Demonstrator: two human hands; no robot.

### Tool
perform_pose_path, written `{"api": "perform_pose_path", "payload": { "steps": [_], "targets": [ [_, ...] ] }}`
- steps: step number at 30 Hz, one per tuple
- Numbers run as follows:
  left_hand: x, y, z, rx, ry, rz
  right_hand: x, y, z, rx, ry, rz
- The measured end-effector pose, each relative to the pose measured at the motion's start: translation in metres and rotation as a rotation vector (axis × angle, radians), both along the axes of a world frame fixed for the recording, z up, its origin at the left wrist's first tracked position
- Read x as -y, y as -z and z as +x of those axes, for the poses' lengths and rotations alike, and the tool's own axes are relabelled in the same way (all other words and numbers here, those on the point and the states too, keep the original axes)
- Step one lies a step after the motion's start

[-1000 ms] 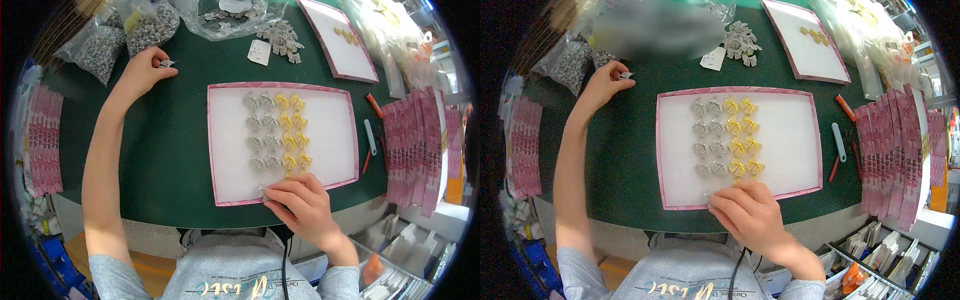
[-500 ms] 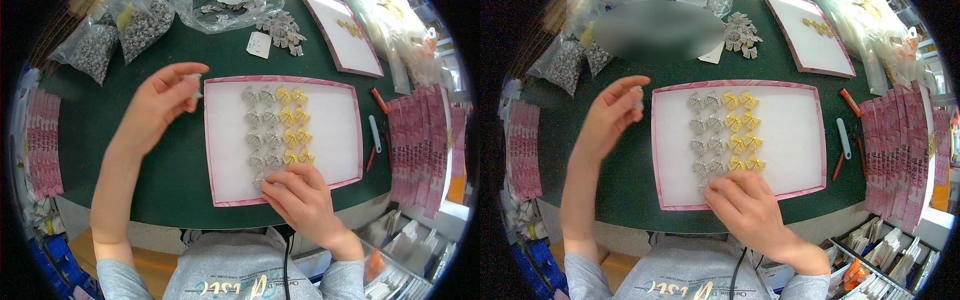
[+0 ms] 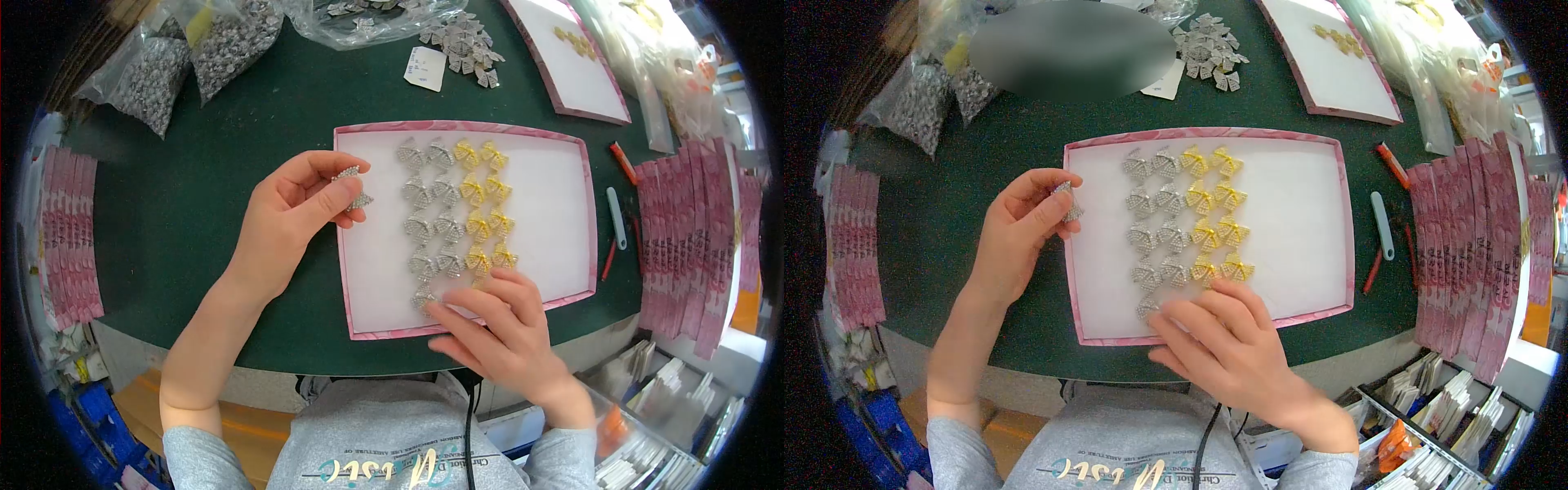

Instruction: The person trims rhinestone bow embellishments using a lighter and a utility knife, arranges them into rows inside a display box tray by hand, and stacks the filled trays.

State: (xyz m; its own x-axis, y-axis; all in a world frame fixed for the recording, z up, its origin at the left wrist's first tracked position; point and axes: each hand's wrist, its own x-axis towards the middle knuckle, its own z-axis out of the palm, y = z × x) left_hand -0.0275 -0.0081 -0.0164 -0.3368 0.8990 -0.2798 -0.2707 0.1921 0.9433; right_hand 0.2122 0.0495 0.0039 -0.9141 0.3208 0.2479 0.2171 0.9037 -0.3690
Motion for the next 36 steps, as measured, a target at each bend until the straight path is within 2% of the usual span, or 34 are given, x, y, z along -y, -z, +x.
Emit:
{"api": "perform_pose_path", "payload": {
  "steps": [5,11,14,16,19,23,26,29,36],
  "targets": [
    [0.001,0.002,0.003,0.032,-0.042,0.013,0.006,0.005,0.010,0.051,0.040,-0.037],
    [0.003,0.000,0.001,0.108,-0.084,0.033,0.008,0.023,0.020,-0.133,0.110,0.093],
    [0.002,-0.001,0.001,0.090,-0.074,0.050,0.006,0.028,0.027,-0.136,0.027,0.165],
    [0.002,-0.003,-0.001,0.057,-0.031,0.036,0.003,0.025,0.028,-0.121,0.004,0.150],
    [0.004,-0.003,-0.002,0.146,0.002,0.031,-0.003,0.024,0.033,-0.112,-0.034,0.161],
    [0.004,0.002,0.003,0.137,-0.067,0.060,-0.011,0.021,0.038,-0.097,-0.050,0.149],
    [0.004,0.002,0.003,0.117,-0.055,0.058,-0.005,0.012,0.032,-0.074,0.032,0.044],
    [0.003,0.000,0.003,0.077,-0.035,0.052,0.000,0.013,0.023,0.013,0.006,0.073],
    [0.003,-0.006,0.008,0.112,-0.013,0.025,-0.001,0.012,0.021,0.025,-0.007,0.095]
  ]
}}
